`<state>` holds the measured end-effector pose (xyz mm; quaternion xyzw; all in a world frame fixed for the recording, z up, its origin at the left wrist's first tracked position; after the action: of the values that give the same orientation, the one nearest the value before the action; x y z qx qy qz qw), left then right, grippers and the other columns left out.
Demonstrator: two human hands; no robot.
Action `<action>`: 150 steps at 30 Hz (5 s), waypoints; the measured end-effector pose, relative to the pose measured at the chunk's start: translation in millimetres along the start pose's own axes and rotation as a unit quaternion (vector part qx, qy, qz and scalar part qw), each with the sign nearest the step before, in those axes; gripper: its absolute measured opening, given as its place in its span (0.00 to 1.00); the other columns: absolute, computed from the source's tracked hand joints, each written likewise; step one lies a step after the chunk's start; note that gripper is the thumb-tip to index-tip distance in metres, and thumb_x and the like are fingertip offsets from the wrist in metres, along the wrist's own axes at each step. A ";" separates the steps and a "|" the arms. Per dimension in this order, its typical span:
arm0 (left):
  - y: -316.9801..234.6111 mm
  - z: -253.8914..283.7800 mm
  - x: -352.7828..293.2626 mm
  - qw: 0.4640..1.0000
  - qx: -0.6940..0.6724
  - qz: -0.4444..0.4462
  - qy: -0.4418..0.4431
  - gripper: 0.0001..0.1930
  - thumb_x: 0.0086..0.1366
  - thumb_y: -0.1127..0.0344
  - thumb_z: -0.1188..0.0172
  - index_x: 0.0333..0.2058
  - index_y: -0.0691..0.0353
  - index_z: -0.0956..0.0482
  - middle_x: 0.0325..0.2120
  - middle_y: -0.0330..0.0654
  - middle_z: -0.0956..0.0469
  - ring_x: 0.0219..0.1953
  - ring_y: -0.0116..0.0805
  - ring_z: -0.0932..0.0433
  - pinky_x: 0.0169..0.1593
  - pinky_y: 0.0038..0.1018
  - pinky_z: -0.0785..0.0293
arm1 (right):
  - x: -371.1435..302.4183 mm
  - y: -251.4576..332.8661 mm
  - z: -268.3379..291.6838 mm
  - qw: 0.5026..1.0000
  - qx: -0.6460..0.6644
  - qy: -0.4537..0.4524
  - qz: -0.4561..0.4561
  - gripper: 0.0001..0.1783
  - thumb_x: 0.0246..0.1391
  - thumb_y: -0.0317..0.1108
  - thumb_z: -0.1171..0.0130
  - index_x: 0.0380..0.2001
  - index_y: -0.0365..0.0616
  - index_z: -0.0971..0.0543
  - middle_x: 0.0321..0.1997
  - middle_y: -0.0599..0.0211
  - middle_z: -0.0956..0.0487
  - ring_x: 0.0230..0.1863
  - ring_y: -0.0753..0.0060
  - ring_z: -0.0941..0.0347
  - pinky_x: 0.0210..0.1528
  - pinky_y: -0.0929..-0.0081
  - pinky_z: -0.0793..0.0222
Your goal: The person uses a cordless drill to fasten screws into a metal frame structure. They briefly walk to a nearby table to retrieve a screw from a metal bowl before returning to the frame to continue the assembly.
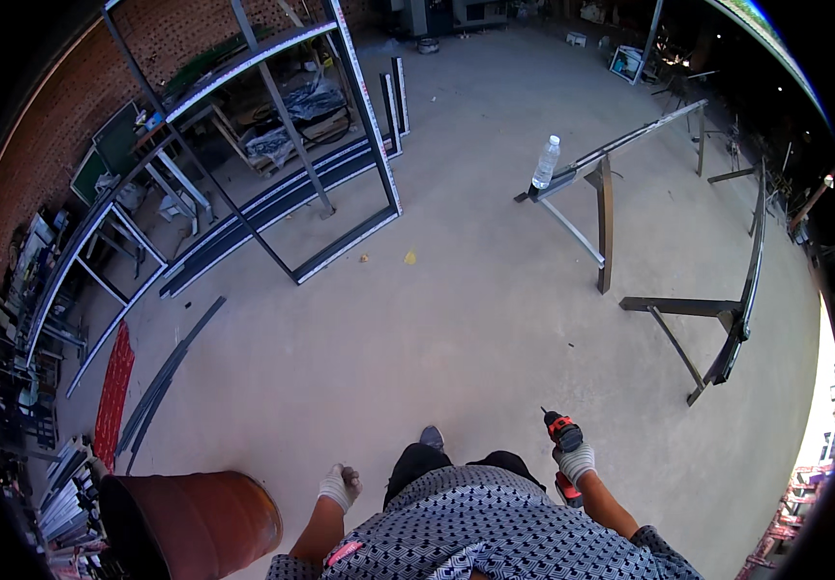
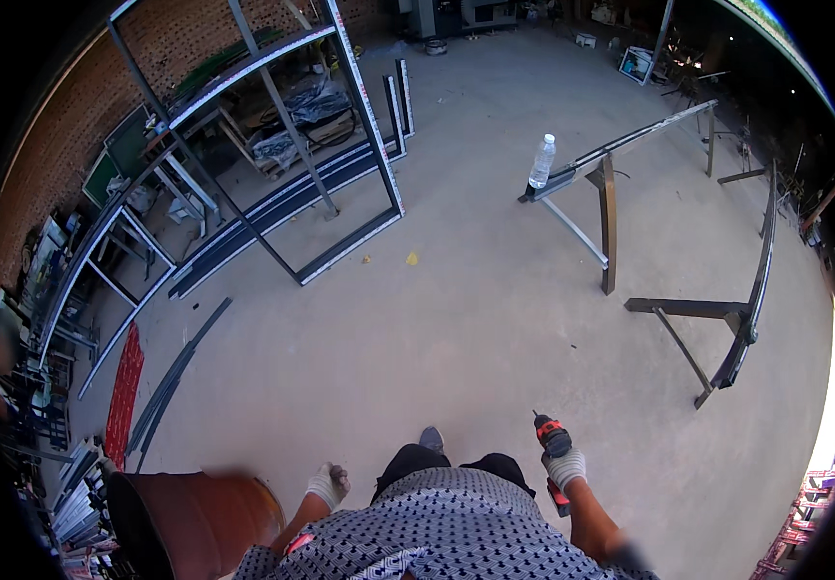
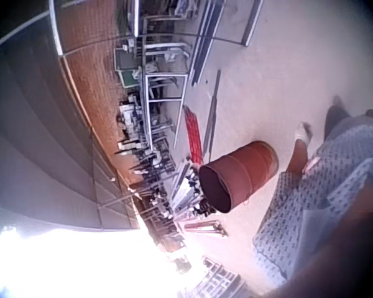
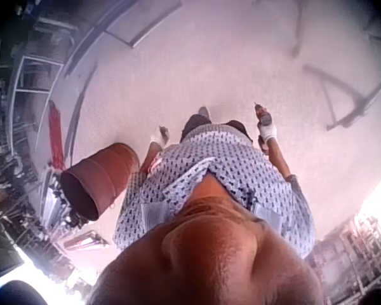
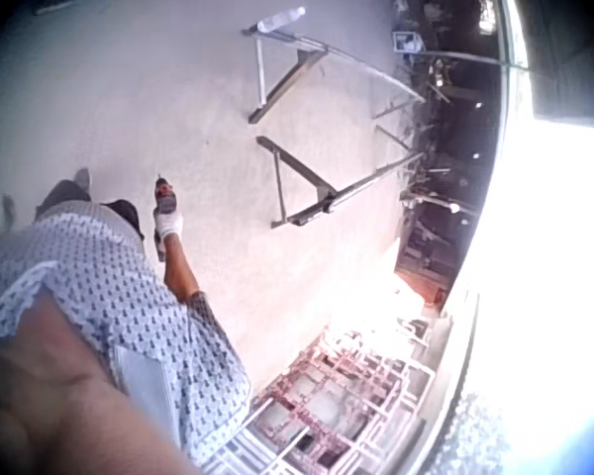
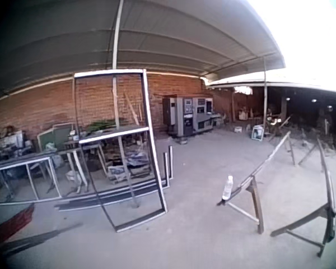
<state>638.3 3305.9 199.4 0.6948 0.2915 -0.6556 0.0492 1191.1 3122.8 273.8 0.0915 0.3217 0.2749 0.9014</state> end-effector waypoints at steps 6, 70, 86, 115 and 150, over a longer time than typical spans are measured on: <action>-209.4 -172.5 22.4 0.990 0.082 -0.104 0.039 0.16 0.70 0.54 0.50 0.28 0.57 0.27 0.19 0.41 0.26 0.17 0.32 0.31 0.22 0.30 0.34 | 71.8 145.1 27.8 0.998 0.062 -0.022 0.022 0.13 0.51 0.40 0.41 0.39 0.48 0.20 0.29 0.57 0.18 0.31 0.53 0.20 0.36 0.60 0.24; -772.3 -1917.9 526.5 0.948 0.300 0.076 0.078 0.13 0.68 0.58 0.53 0.31 0.59 0.26 0.20 0.44 0.23 0.15 0.34 0.30 0.21 0.33 0.29 | 1475.8 654.7 694.2 0.890 0.344 -0.113 -0.278 0.10 0.49 0.27 0.42 0.37 0.48 0.26 0.20 0.72 0.27 0.20 0.75 0.30 0.22 0.70 0.31; -817.7 -2425.4 547.2 0.959 0.258 0.018 0.120 0.15 0.70 0.54 0.51 0.28 0.56 0.26 0.19 0.40 0.24 0.16 0.32 0.30 0.22 0.30 0.31 | 1789.6 694.0 872.4 0.874 0.328 0.041 -0.357 0.07 0.49 0.30 0.38 0.32 0.49 0.25 0.18 0.70 0.27 0.14 0.69 0.31 0.17 0.68 0.33; -1057.8 -3140.9 676.1 0.967 0.222 -0.054 0.115 0.13 0.69 0.55 0.49 0.32 0.58 0.25 0.22 0.41 0.22 0.17 0.32 0.29 0.24 0.32 0.30 | 2447.4 935.7 1289.8 0.873 0.357 0.011 -0.333 0.04 0.49 0.30 0.39 0.29 0.47 0.24 0.18 0.70 0.26 0.17 0.70 0.27 0.20 0.66 0.30; -1413.9 -3870.9 686.8 0.924 0.044 -0.203 0.320 0.14 0.69 0.55 0.44 0.29 0.58 0.24 0.27 0.44 0.23 0.22 0.30 0.30 0.29 0.29 0.33 | 3108.9 1200.1 1618.3 0.908 0.300 0.052 -0.287 0.17 0.49 0.36 0.34 0.42 0.48 0.25 0.23 0.73 0.26 0.20 0.76 0.30 0.23 0.71 0.31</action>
<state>3369.2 6451.1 522.0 0.7950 0.3973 -0.4065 -0.2119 3682.6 5864.4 293.5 0.2472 0.4479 -0.1006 0.8533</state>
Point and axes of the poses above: each hand's wrist, its own x-axis towards the middle knuckle, its own z-axis out of the back of the hand, y = z × x, the point moved 4 cm from there along x, towards the middle knuckle
